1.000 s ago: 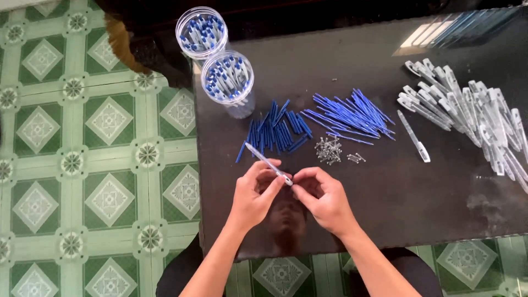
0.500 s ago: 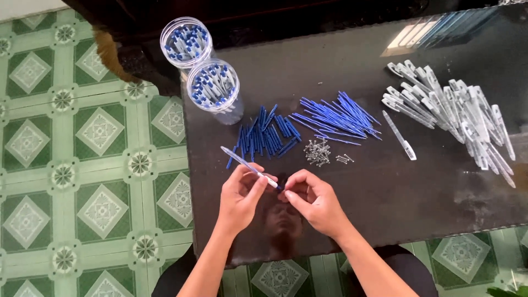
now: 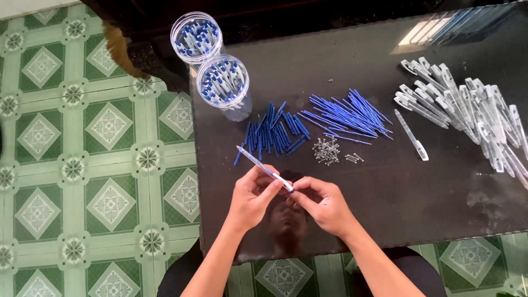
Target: Assembling ballpoint pens by inserting ink refills into clear plastic barrels.
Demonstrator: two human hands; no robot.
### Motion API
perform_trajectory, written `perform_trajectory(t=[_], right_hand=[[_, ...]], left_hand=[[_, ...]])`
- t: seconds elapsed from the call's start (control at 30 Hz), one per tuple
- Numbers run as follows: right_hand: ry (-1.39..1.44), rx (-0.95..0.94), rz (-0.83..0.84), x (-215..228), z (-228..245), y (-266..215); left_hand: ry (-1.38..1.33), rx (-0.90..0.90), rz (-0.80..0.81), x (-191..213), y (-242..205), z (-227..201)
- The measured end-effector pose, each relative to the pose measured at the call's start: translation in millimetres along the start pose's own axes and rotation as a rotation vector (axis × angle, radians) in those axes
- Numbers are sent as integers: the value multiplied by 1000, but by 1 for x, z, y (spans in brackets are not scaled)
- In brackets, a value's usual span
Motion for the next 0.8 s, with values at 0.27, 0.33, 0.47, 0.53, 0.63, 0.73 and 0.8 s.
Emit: perform_trajectory(t=[0.27,0.33,0.47,0.53,0.63,0.73,0.8], right_hand=[[39,-55,75,1,-10,0],[37,-54,79,-1,-9,0],[7,-97,60,1,-9,-1],[-49,-140,59,2,-9,1],[-89,-208,2,3,-9,0],[-105,-239,-5,2,-8,-1],[-93,-229,-23,2,-7,-1]], left_hand=[[126,-96,-122,8,-3,-2],[136,-100,-126,7,-4,-4],[174,-192,-120,8,-5,-10],[186,-277,-136,13,-3,-17],[222,-466,-246,33,-2,-41],[493,-661,-423,59,-6,-84],[624,-706,-571,75,-10,-119]])
Point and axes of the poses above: each hand's wrist, its own y-axis towards the middle knuckle, its own x-axis out of the back of the hand, z = x × y, the point moved 5 cm from there along y, towards the middle knuckle, and after that the axes turned 3 degrees about x, right-handed, at the moved point
